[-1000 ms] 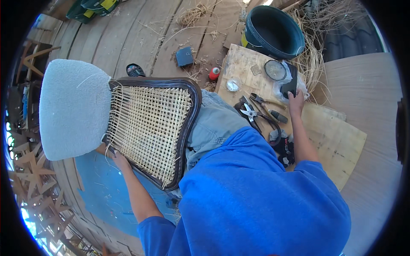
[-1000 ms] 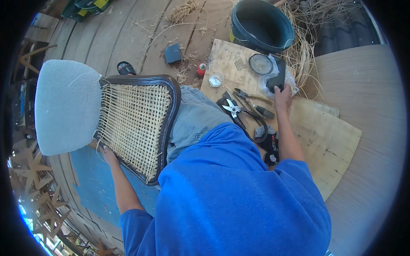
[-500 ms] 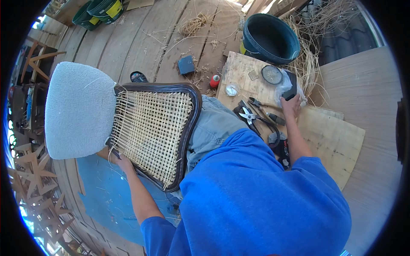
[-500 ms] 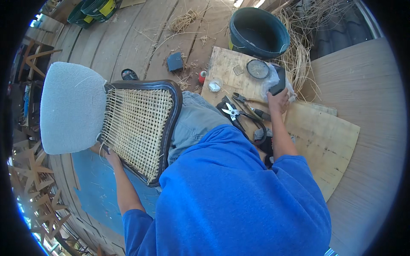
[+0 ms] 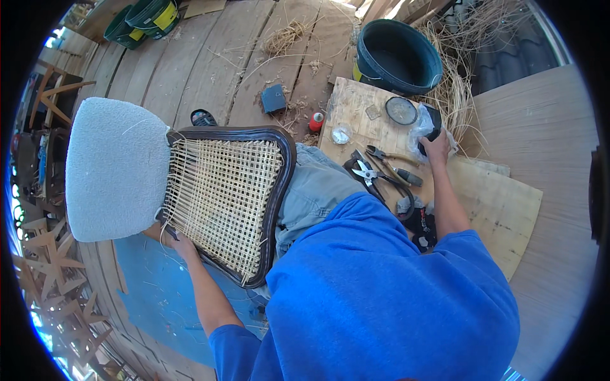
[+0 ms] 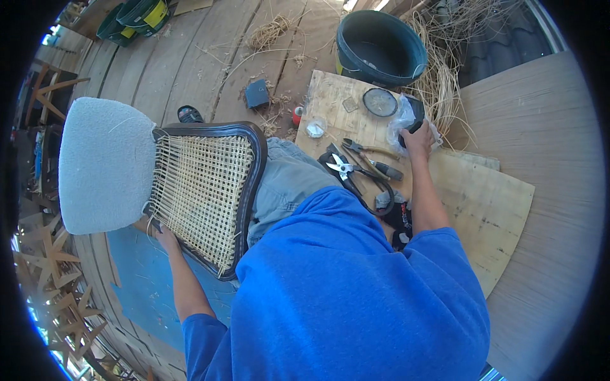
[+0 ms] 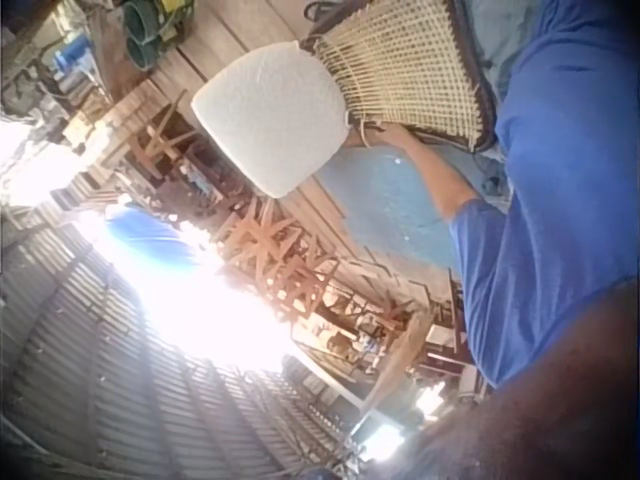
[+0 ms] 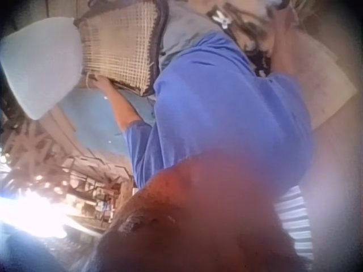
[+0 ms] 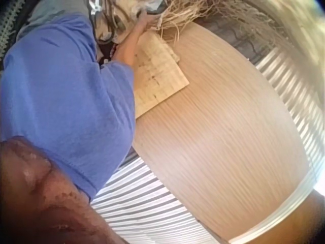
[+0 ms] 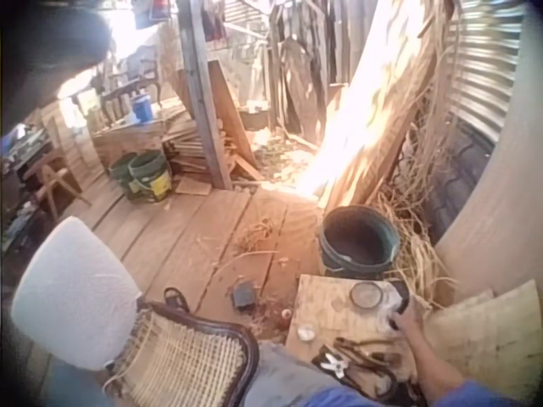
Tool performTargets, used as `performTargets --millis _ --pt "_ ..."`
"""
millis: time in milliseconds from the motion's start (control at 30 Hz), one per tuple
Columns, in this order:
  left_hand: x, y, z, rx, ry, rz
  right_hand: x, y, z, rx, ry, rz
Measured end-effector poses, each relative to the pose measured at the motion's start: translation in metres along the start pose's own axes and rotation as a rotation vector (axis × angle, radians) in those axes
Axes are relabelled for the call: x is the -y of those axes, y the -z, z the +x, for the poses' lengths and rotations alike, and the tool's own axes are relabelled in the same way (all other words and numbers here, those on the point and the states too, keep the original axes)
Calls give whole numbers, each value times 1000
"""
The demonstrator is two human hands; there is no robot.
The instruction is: Repairing a chair seat by weaving replacement cane strips.
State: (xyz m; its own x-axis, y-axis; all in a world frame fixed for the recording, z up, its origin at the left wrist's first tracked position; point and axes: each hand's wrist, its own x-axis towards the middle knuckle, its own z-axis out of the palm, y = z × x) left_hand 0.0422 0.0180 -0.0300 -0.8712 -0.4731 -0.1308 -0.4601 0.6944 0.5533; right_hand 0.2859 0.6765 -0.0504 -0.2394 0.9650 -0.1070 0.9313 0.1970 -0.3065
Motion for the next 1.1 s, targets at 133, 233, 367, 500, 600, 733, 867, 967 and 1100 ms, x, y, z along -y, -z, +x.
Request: performTargets --millis 133,233,367,500,600,733,867,967,1100 --pt "5 -2 2 -19 -16 13 -3 -4 11 18 48 22" --pt "7 -1 3 -9 -14 -20 -3 -6 17 91 41 5" --pt "14 -2 7 -8 -67 -54 -3 -9 22 82 55 -17" --pt "1 -2 0 -37 -20 9 -7 -12 28 72 55 1" --pt "1 -3 -2 -73 -55 2 3 -7 23 79 20 32" --pt "5 -3 2 -37 -40 6 5 -5 19 83 -5 48" --pt "13 -3 6 -31 -52 9 33 8 -10 9 0 -108" --pt "17 -3 7 -21 -105 -17 47 1 -27 -100 142 -243" --pt "-15 3 -16 -37 -35 80 64 -9 -38 -167 358 -133"
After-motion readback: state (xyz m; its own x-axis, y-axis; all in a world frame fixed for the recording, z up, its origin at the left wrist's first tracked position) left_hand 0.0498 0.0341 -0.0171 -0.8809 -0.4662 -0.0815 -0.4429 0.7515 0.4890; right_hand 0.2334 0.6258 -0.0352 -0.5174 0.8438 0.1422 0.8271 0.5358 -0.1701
